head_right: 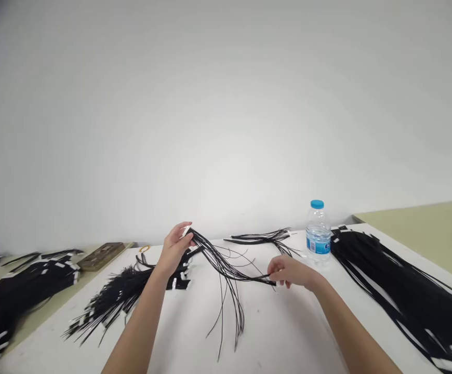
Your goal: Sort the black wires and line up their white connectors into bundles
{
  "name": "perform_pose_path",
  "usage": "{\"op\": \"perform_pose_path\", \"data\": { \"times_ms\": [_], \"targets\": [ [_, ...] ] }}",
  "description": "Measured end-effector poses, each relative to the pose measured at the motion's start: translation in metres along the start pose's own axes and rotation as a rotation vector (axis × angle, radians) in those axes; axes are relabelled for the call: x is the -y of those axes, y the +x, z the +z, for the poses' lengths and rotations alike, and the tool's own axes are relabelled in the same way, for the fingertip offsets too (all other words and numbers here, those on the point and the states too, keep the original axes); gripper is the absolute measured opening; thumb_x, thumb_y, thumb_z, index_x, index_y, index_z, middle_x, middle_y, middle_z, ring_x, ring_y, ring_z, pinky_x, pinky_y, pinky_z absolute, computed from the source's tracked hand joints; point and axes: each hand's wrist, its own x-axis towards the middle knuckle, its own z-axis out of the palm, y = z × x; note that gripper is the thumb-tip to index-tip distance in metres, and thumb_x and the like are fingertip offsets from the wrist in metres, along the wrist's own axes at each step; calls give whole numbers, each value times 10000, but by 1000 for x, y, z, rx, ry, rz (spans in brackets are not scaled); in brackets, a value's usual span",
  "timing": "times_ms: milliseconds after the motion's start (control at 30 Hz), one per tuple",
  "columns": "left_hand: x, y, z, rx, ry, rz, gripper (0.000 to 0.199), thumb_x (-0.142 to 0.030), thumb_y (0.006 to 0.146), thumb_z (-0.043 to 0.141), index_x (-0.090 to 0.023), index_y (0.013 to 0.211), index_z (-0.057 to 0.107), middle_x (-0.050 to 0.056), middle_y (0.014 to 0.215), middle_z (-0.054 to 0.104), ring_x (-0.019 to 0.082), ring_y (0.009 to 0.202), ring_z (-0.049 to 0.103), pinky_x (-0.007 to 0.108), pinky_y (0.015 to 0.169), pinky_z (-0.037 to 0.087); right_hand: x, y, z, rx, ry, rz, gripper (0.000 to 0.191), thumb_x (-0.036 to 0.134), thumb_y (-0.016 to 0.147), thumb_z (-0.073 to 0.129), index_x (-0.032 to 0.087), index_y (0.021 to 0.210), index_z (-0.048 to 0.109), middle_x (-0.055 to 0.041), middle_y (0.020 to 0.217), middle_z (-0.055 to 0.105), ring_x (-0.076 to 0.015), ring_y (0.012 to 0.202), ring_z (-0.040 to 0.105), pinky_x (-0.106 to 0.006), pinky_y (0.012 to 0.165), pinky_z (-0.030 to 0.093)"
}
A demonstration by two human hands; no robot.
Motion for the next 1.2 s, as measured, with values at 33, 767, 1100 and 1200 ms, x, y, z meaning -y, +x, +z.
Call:
{"op": "perform_pose_path", "data": {
  "times_ms": [33,767,1100,1200],
  "targets": [
    [6,7,4,-2,-67,-15,436,-310,720,670,-223,1122,526,-36,785,550,48,563,530,216,628,460,5,5,-6,-48,32,-43,215,287,583,746,141,707,647,-4,577,549,-98,489,483,-187,397,352],
    [89,-28,86,598,-346,-711,197,-92,674,572,-157,856,535,33,780,584,162,695,615,374,733,501,-1,39,50,14,404,-142,342,378,749,664,220,1043,590,-10,871,570,-60,544,484,-230,524,397],
    [103,-37,102,419,-413,-709,283,-463,800,505,-182,827,478,-20,725,445,83,552,482,216,475,422,-12,41,62,62,447,-79,269,400,808,596,225,1007,548,33,782,544,-31,433,467,-192,449,365],
    [109,-37,102,398,-360,-723,396,-576,804,450,-180,803,462,-52,646,368,15,392,273,146,357,208,-8,38,66,30,408,-58,263,415,824,566,225,1001,522,56,644,514,-42,398,462,-176,410,323]
  ]
}}
